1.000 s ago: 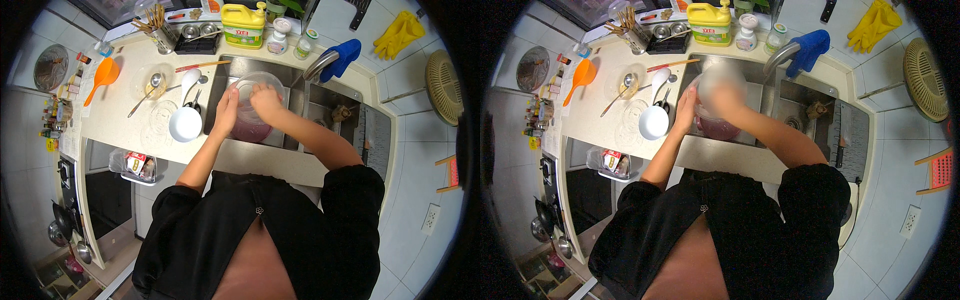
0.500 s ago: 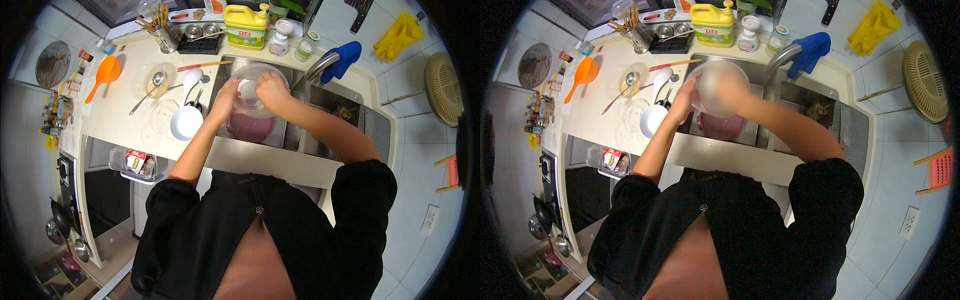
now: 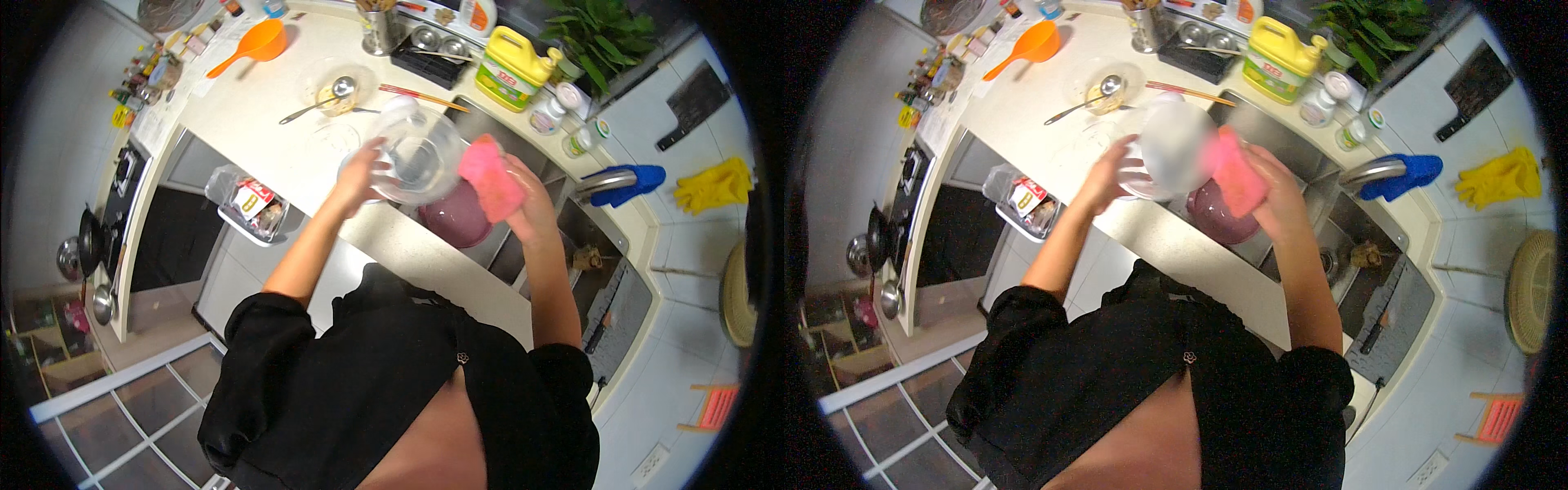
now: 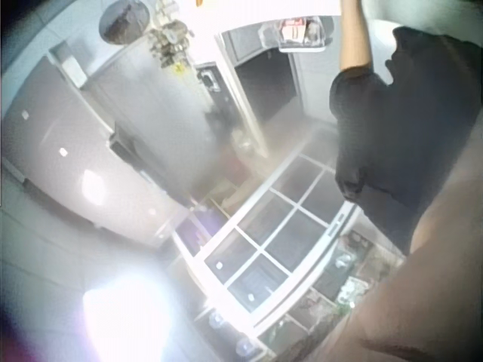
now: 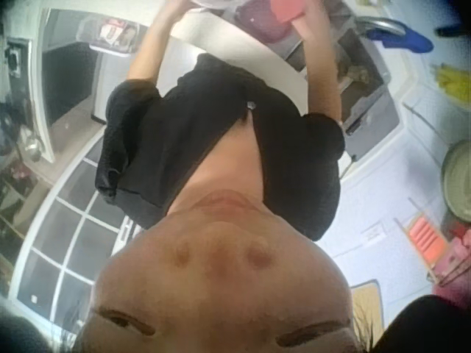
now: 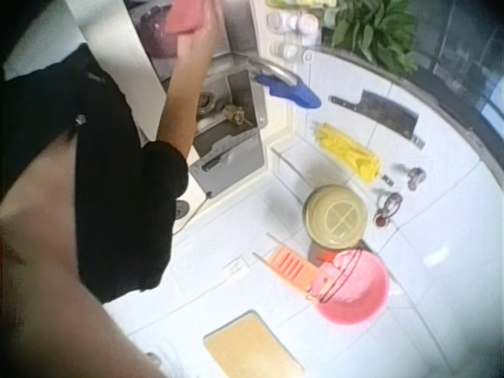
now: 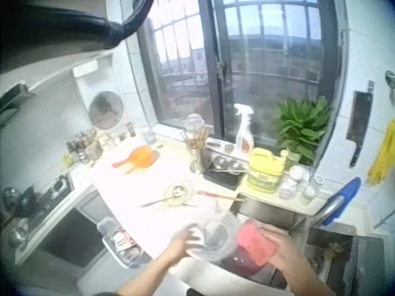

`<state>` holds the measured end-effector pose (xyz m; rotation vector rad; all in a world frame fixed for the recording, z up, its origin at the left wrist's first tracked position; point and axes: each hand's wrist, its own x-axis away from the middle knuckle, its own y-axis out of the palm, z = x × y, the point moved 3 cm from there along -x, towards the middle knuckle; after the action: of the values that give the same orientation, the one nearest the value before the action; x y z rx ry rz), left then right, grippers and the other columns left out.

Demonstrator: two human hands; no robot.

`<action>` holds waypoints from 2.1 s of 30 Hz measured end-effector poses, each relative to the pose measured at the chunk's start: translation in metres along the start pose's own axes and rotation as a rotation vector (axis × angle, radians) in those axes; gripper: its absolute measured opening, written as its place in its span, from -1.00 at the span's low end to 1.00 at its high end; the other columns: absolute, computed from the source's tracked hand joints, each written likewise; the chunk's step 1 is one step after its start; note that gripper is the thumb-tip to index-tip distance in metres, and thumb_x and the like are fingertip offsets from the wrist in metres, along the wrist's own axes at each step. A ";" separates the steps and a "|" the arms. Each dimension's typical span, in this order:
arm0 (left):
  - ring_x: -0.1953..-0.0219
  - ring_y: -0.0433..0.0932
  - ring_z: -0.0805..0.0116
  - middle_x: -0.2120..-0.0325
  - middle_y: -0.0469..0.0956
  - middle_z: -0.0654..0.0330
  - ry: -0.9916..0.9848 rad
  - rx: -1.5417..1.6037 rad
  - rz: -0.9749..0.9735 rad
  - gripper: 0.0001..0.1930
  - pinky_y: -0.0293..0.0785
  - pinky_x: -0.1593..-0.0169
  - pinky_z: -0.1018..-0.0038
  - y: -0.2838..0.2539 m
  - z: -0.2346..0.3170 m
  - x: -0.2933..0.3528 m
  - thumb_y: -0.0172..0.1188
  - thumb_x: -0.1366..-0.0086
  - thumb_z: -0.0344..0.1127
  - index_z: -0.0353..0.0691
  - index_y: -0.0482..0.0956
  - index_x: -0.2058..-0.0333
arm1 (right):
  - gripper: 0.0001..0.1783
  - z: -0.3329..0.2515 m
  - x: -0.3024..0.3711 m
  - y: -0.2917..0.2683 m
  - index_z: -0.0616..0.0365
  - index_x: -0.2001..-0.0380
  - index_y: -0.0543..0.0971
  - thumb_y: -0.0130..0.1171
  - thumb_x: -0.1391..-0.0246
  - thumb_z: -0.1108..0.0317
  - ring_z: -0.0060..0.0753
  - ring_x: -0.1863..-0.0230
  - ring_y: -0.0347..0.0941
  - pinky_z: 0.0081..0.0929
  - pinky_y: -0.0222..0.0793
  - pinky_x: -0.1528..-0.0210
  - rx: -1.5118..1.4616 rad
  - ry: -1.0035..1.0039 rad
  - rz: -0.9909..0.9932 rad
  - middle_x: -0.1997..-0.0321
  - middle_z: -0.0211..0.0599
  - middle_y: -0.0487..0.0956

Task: The person washes various kitchen items in a sink using a pink sponge and running water. They clean a pink bowl, a white ladle, scissors, a white bowl, a clear plastic container with a lid, a spoon, and a small plastic bowl. The person scrubs each item thoroughly and rinses them under the tap before placing them aside.

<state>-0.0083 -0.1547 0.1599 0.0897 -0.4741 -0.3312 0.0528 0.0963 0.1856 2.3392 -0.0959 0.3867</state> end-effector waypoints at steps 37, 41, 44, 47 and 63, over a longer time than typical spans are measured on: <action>0.46 0.54 0.27 0.57 0.54 0.04 0.155 -0.878 0.625 -0.45 0.43 0.32 0.44 -0.256 0.057 -0.094 0.07 -0.11 0.13 -0.38 0.50 0.33 | -0.75 0.071 0.015 -0.095 0.19 0.18 0.39 -0.17 -0.12 0.33 -0.33 0.22 0.43 -0.34 0.36 0.22 -0.502 0.258 0.190 0.21 -0.28 0.49; 0.49 0.54 0.27 0.53 0.53 -0.01 -0.123 -1.070 0.333 -0.42 0.45 0.34 0.41 -0.199 0.061 -0.127 0.19 -0.02 0.08 -0.44 0.45 0.29 | -0.74 0.070 0.018 -0.086 0.19 0.18 0.39 -0.18 -0.12 0.33 -0.32 0.21 0.43 -0.31 0.36 0.21 -0.510 0.235 0.292 0.21 -0.27 0.50; 0.44 0.54 0.17 0.45 0.54 -0.05 0.058 -1.180 0.325 -0.60 0.44 0.27 0.40 -0.212 0.047 -0.140 0.14 -0.08 -0.12 -0.37 0.46 0.26 | -0.74 0.071 0.025 -0.091 0.21 0.18 0.39 -0.19 -0.13 0.32 -0.32 0.19 0.43 -0.32 0.36 0.20 -0.492 0.232 0.308 0.20 -0.26 0.50; 0.41 0.52 0.11 0.44 0.53 -0.06 0.201 -1.164 0.359 -0.71 0.41 0.26 0.40 -0.209 0.047 -0.140 0.05 -0.14 -0.25 -0.30 0.46 0.20 | -0.73 0.074 0.031 -0.107 0.23 0.18 0.39 -0.20 -0.14 0.31 -0.32 0.19 0.43 -0.32 0.37 0.19 -0.496 0.196 0.256 0.21 -0.25 0.50; 0.70 0.04 0.63 0.73 0.17 0.43 -0.220 0.096 -0.435 -0.70 -0.03 0.62 0.68 0.011 -0.008 0.027 -0.19 -0.35 -0.26 -0.29 0.39 0.09 | -0.72 0.074 0.024 -0.102 0.23 0.16 0.39 -0.15 -0.15 0.30 -0.42 0.15 0.41 -0.45 0.32 0.11 -0.225 -0.056 0.272 0.18 -0.29 0.49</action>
<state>0.0216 -0.1537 0.1660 0.2533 -0.6889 -0.7496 0.1126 0.1191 0.0741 2.1177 -0.4642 0.4202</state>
